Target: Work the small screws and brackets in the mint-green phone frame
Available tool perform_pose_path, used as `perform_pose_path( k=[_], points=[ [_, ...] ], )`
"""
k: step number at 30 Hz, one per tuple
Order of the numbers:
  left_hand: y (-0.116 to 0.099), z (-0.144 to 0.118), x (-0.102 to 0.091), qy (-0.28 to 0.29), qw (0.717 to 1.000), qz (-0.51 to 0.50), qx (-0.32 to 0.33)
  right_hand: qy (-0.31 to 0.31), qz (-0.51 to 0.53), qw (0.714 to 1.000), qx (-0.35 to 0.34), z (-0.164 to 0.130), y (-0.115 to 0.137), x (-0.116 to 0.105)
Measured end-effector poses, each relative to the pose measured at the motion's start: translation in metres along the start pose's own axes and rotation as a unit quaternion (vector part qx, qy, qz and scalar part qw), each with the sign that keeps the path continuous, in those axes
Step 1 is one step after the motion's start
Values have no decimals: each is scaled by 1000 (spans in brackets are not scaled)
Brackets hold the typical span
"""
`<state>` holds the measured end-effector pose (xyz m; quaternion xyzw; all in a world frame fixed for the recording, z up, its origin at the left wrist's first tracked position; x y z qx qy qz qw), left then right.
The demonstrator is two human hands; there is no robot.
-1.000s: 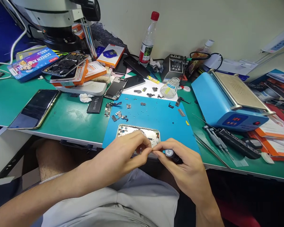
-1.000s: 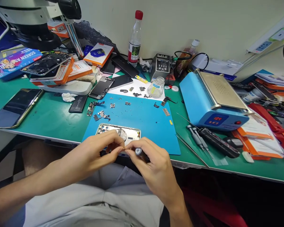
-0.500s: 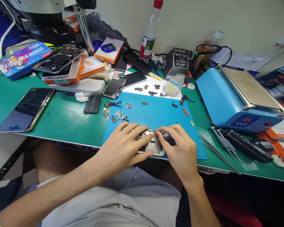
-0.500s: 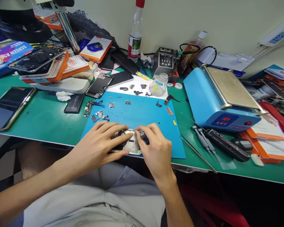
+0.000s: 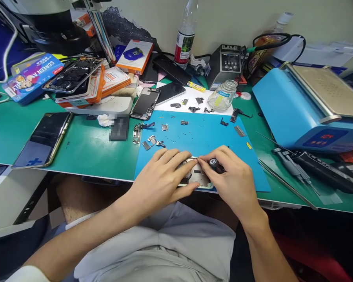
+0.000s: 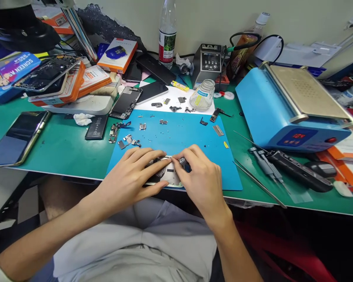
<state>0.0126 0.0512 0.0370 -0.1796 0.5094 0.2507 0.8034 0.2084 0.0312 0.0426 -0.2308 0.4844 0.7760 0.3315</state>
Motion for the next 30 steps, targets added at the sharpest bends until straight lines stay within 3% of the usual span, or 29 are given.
perform_pose_path(
  k=[7, 15, 19, 22, 26, 30],
  points=[
    [-2, -1, -1, 2, 1000, 18, 16, 22, 61, 997, 39, 15, -11, -10],
    [-2, -2, 0, 2, 999, 27, 23, 17, 24, 1000, 9, 0, -6, 4],
    [-3, -2, 0, 8, 999, 28, 18, 12, 57, 998, 20, 1, -5, 2],
    [-5, -3, 0, 17, 999, 26, 13, -42, 113, 991, 50, 6, -10, -15],
    [-5, -2, -2, 30, 999, 11, 12, -180, 172, 965, 87, 3, -25, -42],
    [-4, 1, -4, 35, 999, -8, 8, -234, 149, 954, 111, -19, -35, -53]
  ],
)
Point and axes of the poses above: each hand's wrist, its own z-axis towards the middle knuckle, its own x-axis out of the palm, y = z × x, the point moved 4 cm from there along z, towards the middle knuckle, and after that the axes turned 9 degrees about z, right-handed, at the moved point
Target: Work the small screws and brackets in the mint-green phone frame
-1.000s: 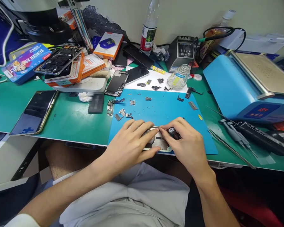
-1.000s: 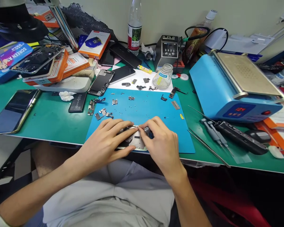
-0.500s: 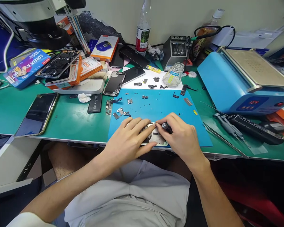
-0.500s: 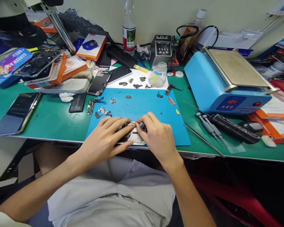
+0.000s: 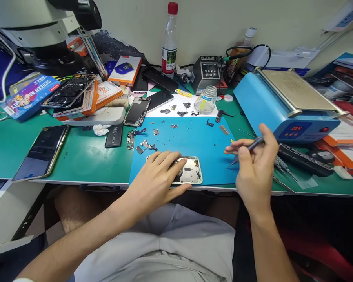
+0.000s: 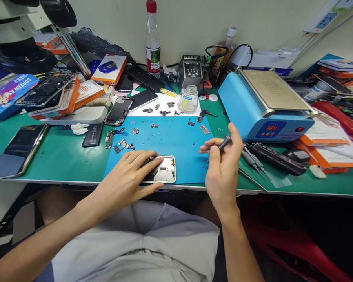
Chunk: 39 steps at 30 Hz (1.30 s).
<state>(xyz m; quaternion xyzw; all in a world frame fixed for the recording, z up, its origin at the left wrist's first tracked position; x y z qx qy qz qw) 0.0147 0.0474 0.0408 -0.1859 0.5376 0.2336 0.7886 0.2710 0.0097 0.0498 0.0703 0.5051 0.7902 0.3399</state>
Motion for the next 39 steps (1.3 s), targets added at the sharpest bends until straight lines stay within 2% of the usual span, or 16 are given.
perform_pose_path(
  k=[4, 6, 10, 14, 19, 23, 27, 30, 39],
  points=[
    [0, 4, 0, -6, 1000, -21, -2, -72, -47, 996, 11, -12, -1, -20],
    [-1, 7, 2, -12, 999, -30, -6, -79, -15, 996, 31, -11, -1, -17],
    [-3, 14, 5, -24, 999, -41, -11, -37, 89, 993, 65, -2, -1, 17],
    [0, 18, 5, -19, 998, -61, -14, -3, 142, 986, 82, 3, -7, 44],
    [4, 19, 6, -12, 997, -78, -26, 6, 180, 978, 104, 2, -11, 43],
    [6, 19, 8, -13, 995, -93, -30, 17, 231, 963, 140, -1, -3, 39],
    [6, 18, 9, -17, 994, -99, -34, 93, 280, 931, 216, -12, 6, 57],
    [6, 19, 8, -15, 995, -97, -32, 123, 297, 914, 248, -17, 6, 71],
    [6, 20, 6, -24, 997, -76, -18, 143, 275, 920, 240, -17, -7, 77]
  ],
)
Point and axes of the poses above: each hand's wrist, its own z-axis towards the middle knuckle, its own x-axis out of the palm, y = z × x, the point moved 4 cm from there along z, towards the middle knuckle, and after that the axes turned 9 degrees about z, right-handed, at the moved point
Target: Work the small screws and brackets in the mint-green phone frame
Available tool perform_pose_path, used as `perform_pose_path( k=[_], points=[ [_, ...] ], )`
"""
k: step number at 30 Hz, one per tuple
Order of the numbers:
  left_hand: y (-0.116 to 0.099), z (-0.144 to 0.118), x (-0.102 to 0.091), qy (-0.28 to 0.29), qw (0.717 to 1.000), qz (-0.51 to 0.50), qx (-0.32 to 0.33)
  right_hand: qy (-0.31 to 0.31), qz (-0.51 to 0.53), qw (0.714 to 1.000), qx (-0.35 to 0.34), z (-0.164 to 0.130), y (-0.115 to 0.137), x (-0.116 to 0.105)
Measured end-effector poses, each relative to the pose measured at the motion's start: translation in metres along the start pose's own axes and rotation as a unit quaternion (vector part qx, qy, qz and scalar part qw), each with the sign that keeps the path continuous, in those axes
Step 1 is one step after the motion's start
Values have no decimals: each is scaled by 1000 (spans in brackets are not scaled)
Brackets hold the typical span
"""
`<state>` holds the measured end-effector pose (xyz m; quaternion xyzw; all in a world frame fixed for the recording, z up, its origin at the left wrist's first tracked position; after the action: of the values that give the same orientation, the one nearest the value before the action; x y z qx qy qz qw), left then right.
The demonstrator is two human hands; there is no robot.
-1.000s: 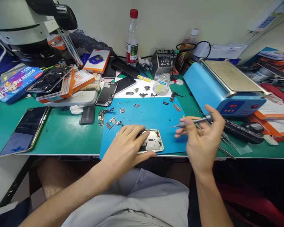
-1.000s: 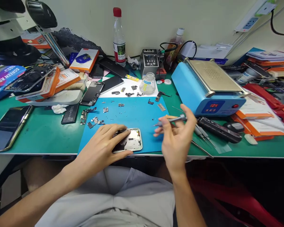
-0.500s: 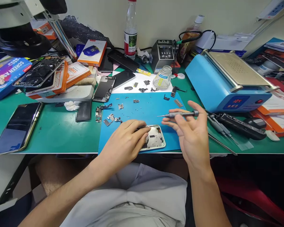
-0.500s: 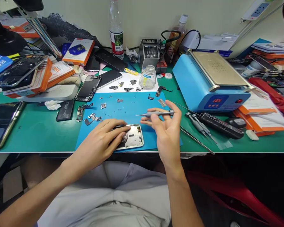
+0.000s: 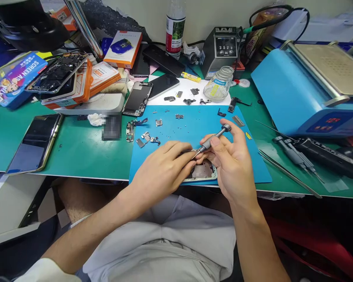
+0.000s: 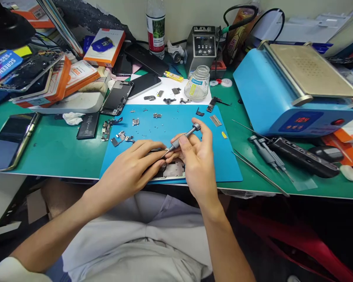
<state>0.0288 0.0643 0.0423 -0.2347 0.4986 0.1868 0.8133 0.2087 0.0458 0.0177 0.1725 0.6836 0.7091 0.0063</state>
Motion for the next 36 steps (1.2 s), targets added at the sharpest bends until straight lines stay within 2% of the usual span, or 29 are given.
perform_pose_path(
  k=[12, 29, 33, 36],
  points=[
    [1, -1, 0, -1, 1000, 10, 3, -15, -14, 1000, -10, -1, 3, 3],
    [0, -1, -1, 8, 1000, -2, -1, -26, 71, 996, -37, 0, 2, 5],
    [0, -1, -1, 19, 1000, -8, -4, -64, 78, 992, -81, 1, 5, -2],
    [-3, -1, -4, 35, 999, -12, 1, -123, 78, 977, -158, -4, 13, -9]
  ],
)
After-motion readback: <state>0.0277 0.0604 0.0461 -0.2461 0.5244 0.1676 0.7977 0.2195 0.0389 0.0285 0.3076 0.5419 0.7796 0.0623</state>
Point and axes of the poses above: each hand's wrist, its own z-axis towards the middle knuckle, its own x-axis out of the palm, y = z × x, the point moved 4 cm from there along z, towards the middle knuckle, and after that the axes turned 9 degrees about z, right-handed, at the moved point
